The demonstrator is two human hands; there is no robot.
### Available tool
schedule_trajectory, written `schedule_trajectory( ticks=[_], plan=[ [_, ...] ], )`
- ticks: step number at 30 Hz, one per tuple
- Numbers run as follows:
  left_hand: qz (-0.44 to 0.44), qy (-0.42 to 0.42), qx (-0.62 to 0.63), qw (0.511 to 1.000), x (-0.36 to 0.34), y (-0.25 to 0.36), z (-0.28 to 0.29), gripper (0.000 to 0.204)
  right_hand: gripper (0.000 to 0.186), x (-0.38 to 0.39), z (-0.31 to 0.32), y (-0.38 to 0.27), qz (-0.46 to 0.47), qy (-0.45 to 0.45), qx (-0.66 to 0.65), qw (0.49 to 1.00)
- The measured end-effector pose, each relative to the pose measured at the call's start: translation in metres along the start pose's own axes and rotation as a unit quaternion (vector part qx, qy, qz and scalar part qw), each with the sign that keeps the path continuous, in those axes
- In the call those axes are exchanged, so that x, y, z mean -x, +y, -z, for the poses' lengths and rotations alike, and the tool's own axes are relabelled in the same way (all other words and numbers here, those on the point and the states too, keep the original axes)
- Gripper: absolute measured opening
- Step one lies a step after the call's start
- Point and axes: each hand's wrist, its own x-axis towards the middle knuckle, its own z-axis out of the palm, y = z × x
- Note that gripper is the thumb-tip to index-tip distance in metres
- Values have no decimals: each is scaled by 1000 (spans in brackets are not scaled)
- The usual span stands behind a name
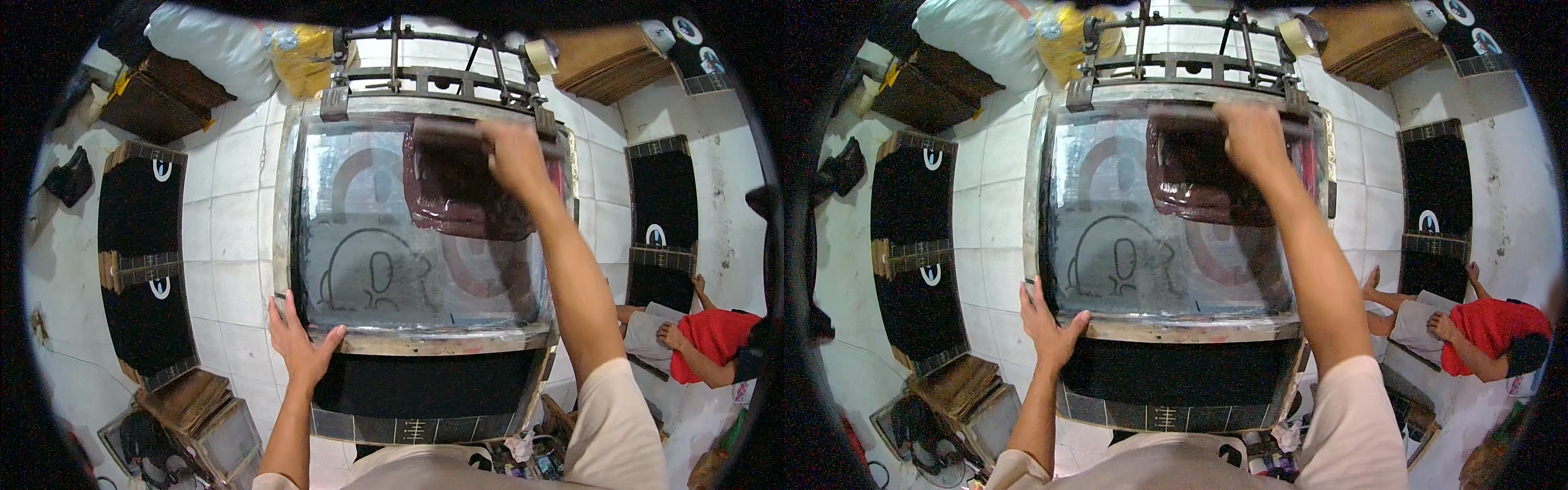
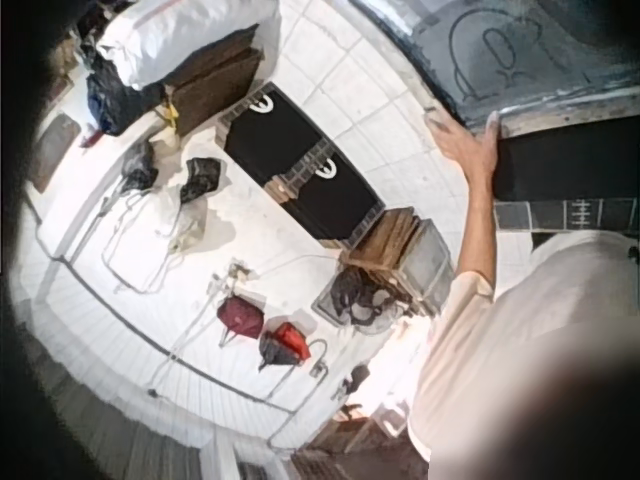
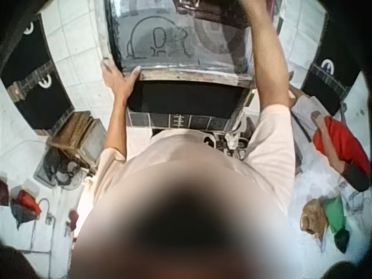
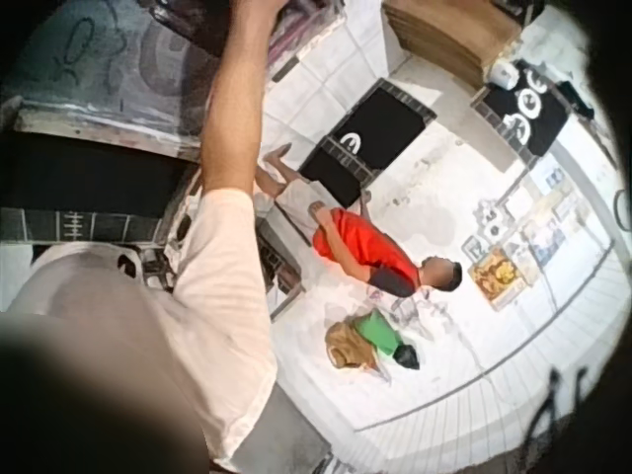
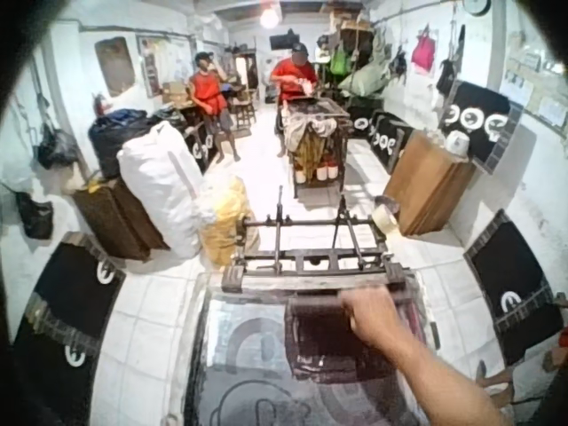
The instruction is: The person repeatedly inks a screen-printing mesh with a squeegee and pulls the ink across to print a white logo onto black fabric. After each pull, the screen is lifted and the printed fabric is removed and placed aside.
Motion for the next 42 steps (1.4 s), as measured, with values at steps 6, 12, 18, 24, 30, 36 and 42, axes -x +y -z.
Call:
schedule_trajectory(
  ticks=[6,12,18,24,30,36,42],
  plan=[
    [-25,16,-22,999,2,-6,-2,119,21,37,-23,8,5,-4,1,1000],
    [65,40,252,965,-9,-21,4,110,30,133,6,-55,16,55,-41,997],
    [64,-20,138,988,-27,-35,23,27,21,69,42,-35,-8,-84,-64,994],
    [93,-43,160,982,-23,-26,40,21,24,96,49,-34,10,-132,-52,990],
    [122,-60,182,974,-24,-22,45,20,29,25,5,16,-5,-168,-32,985],
    [102,-58,198,973,-25,-30,43,20,65,-95,-30,68,-5,-188,-103,977],
    [52,-59,277,958,-24,-21,51,34,74,99,6,-35,-31,70,-81,994]
  ],
)
